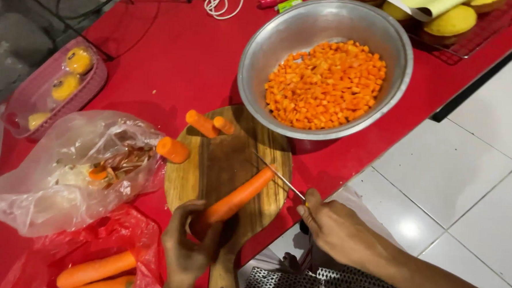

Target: Dicing carrots into small cubes on a wooden cutting board and transferring them to a bowl.

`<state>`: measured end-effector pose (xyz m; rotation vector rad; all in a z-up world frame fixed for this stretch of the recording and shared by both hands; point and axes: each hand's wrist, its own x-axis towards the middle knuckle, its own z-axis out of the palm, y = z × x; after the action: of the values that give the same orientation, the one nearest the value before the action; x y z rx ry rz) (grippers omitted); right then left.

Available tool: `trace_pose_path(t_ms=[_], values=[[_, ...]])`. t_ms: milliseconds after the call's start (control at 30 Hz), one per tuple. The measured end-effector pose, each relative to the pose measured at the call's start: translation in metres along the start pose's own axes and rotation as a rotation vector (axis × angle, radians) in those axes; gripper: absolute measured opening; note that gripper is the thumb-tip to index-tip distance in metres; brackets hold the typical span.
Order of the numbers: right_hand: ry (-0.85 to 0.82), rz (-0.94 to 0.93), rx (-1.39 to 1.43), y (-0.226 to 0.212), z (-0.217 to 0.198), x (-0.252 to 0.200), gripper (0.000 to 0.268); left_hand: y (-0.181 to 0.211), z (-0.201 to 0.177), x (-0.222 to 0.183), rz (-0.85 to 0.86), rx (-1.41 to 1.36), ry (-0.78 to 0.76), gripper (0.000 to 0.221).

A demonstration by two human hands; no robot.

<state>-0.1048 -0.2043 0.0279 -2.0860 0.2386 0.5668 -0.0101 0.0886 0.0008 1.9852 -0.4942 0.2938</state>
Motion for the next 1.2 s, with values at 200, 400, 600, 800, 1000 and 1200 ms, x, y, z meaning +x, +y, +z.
trace_pose_path(t_ms=[200,400,600,800,1000,1200], values=[[0.147,-0.119,-0.265,0.005,0.013,0.001,0.023,0.073,0.062,0.039,0.388,0.582,-0.220,0.036],[0.174,-0.114,-0.244,0.011,0.006,-0.003,0.022,0.043,0.099,0.055,0.356,0.410,-0.298,0.022],[0.018,-0.026,-0.188,-0.009,-0.007,-0.013,0.024,0.035,0.101,0.061,0.402,0.375,-0.318,0.021],[0.024,0.005,-0.243,-0.001,-0.006,-0.005,0.028,0.028,0.103,0.069,0.380,0.339,-0.340,0.004],[-0.059,-0.058,-0.232,-0.025,-0.030,-0.015,0.019,0.029,0.101,0.073,0.399,0.329,-0.365,0.004],[-0.211,0.053,-0.176,-0.042,-0.044,-0.007,0.020,0.020,0.100,0.077,0.391,0.372,-0.367,0.010]])
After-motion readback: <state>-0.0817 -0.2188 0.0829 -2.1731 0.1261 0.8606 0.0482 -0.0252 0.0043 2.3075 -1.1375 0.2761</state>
